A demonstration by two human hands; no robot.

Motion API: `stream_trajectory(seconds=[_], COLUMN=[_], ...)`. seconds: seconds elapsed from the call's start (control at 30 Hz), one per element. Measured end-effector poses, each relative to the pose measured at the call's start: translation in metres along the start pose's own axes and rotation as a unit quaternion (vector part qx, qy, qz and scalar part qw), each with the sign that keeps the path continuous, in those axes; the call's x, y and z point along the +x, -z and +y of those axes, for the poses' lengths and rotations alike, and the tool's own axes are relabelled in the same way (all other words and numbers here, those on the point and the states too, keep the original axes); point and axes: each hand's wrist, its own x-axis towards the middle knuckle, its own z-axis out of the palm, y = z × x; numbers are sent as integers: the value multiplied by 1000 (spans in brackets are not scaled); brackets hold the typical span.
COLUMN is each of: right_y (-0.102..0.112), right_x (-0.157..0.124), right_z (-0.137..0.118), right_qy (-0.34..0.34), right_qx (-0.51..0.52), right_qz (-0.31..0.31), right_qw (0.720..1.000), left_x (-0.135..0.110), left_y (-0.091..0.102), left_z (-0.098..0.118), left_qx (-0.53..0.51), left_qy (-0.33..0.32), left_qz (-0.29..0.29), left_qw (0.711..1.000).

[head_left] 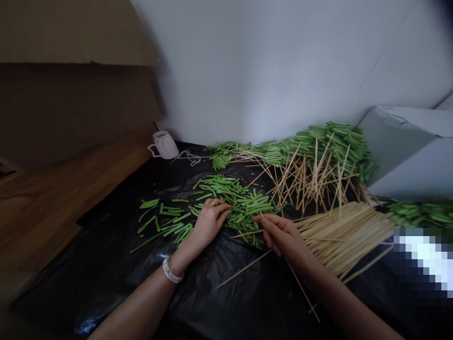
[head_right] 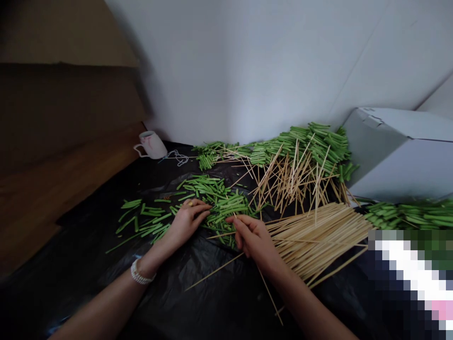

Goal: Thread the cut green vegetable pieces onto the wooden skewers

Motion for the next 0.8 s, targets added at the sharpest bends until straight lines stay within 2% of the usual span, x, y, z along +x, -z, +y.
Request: stream_trajectory(seconds=[0.07, 0.2, 0.33, 0.47, 0.57, 0.67, 0.73, 0.8], right_y=[0, 0, 0, -3, -6, -7, -8, -8], right_x=[0, 0, 0, -2, -3, -4, -4, -4], right_z=[0, 0, 0, 1, 4, 6, 5, 4], right_qy=[0, 3, 2, -12, -32, -32, -31, -35], right_qx=[-2, -12, -22, -24, -29, -46, -59, -68], right_qz=[-6, -14, -23, -50, -76, -94, -100, -104], right_qw=[1000, 1000, 999, 998, 996, 994, 993, 992], left_x=[-2, -4, -1, 3, 4, 4, 2, 1], left_y=[-3, -5, -1, 5, 6, 4, 3, 2], left_z=[-1, -1, 3, 8, 10, 12, 13, 14], left_qx=[27, -22, -118, -215, -320, -442, -491, -518], left_qy=[-15, -1, 51, 125, 192, 254, 272, 277], left_qz=[-2, 4, 47, 85, 83, 38, 15, 3], left_qw=[1000, 1000, 991, 965, 924, 859, 827, 809])
